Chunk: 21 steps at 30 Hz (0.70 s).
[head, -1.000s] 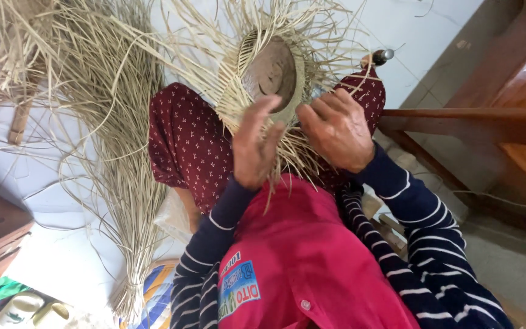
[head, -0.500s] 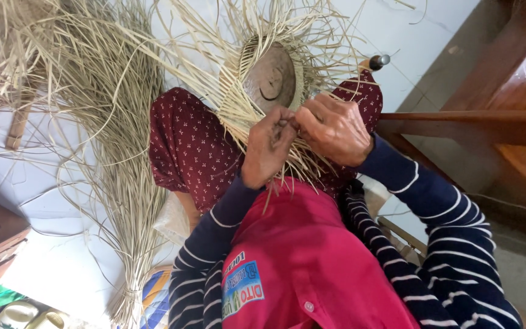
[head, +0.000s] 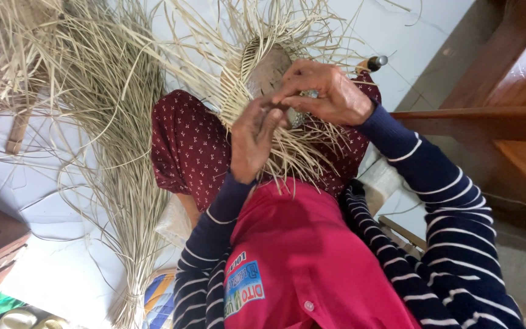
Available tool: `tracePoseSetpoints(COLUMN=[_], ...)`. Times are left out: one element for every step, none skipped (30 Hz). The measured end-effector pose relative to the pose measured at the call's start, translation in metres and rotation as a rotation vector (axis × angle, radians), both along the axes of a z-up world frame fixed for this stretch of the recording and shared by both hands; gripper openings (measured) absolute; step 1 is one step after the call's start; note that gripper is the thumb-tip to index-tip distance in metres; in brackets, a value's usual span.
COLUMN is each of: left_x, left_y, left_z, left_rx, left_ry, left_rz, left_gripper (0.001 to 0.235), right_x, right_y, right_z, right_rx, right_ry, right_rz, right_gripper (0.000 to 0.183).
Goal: The person sits on the floor and weaves dried straw strands into a circular base, repeatedly pulling and tucking fibers to build up the structure. The hands work continuously to interlace the straw, forming a tight woven pattern.
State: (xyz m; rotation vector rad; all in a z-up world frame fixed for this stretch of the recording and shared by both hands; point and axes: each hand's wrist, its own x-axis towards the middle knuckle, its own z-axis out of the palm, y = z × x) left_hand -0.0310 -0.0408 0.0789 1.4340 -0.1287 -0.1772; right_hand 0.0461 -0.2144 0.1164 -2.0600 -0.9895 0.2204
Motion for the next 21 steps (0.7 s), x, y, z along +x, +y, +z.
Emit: tracePoseSetpoints(left_x=[0.001, 0.001, 0.0, -0.001, -0.002, -0.001, 0.0, 0.001, 0.002, 0.004, 0.007, 0.009, 0.012, 0.014, 0.013, 0.013, 0.013, 0.009, 0.006, 0.002, 0.003], left_y=[0.001, 0.002, 0.004, 0.008, 0.012, 0.015, 0.019, 0.021, 0.026, 0.03, 0.035, 0.037, 0.039, 0.041, 0.044, 0.048, 0.051, 0.053, 0.056, 0.058, 0.062], left_z=[-0.005, -0.009, 0.0, 0.009, 0.017, 0.025, 0.033, 0.041, 0.051, 0.061, 0.072, 0.082, 0.093, 0.103, 0.108, 0.113, 0.118, 0.122, 0.125, 0.129, 0.129], left_rx=[0.105, 0.209, 0.208, 0.129, 0.049, 0.051, -0.11, -0.273, -0.273, -0.121, 0.033, 0.034, 0.096, 0.16, 0.163, 0.138, 0.113, 0.113, 0.198, 0.286, 0.287], left_ry=[-0.17, -0.339, -0.339, -0.319, -0.299, -0.299, -0.321, -0.341, -0.343, -0.414, -0.484, -0.488, -0.591, -0.693, -0.694, -0.716, -0.737, -0.737, -0.722, -0.704, -0.703], left_rz=[0.123, 0.246, 0.248, 0.213, 0.178, 0.179, 0.107, 0.035, 0.037, 0.025, 0.013, 0.014, 0.081, 0.15, 0.154, 0.096, 0.039, 0.04, 0.074, 0.109, 0.113], left_gripper=[0.036, 0.033, 0.033, 0.037, 0.049, 0.049, 0.049, 0.05, 0.05, 0.028, 0.023, 0.023, 0.025, 0.028, 0.028, 0.021, 0.016, 0.016, 0.019, 0.023, 0.023], right_x=[-0.002, -0.005, -0.007, -0.008, -0.009, -0.01, -0.011, -0.013, -0.013, -0.013, -0.012, -0.014, -0.015, -0.017, -0.015, -0.014, -0.012, -0.011, -0.011, -0.011, -0.013], right_y=[0.005, 0.011, 0.017, 0.024, 0.031, 0.033, 0.036, 0.038, 0.041, 0.044, 0.047, 0.047, 0.047, 0.048, 0.048, 0.049, 0.049, 0.047, 0.044, 0.042, 0.041], right_z=[0.004, 0.008, 0.011, 0.015, 0.018, 0.031, 0.044, 0.058, 0.069, 0.081, 0.093, 0.098, 0.103, 0.108, 0.112, 0.116, 0.121, 0.118, 0.115, 0.112, 0.114], right_rx=[0.052, 0.102, 0.101, 0.194, 0.286, 0.288, 0.266, 0.242, 0.241, 0.291, 0.34, 0.34, 0.416, 0.492, 0.493, 0.546, 0.599, 0.598, 0.661, 0.726, 0.725], right_ry=[0.063, 0.129, 0.129, 0.027, -0.075, -0.075, -0.076, -0.079, -0.079, 0.004, 0.088, 0.084, 0.173, 0.264, 0.263, 0.278, 0.292, 0.292, 0.343, 0.396, 0.398], right_rz=[0.019, 0.039, 0.041, 0.043, 0.045, 0.046, 0.081, 0.115, 0.117, 0.175, 0.233, 0.234, 0.266, 0.301, 0.306, 0.361, 0.417, 0.418, 0.452, 0.488, 0.492], right_gripper=[0.012, 0.011, 0.011, 0.012, 0.015, 0.015, 0.01, 0.011, 0.011, 0.009, 0.008, 0.008, 0.012, 0.018, 0.018, 0.013, 0.01, 0.01, 0.009, 0.011, 0.011])
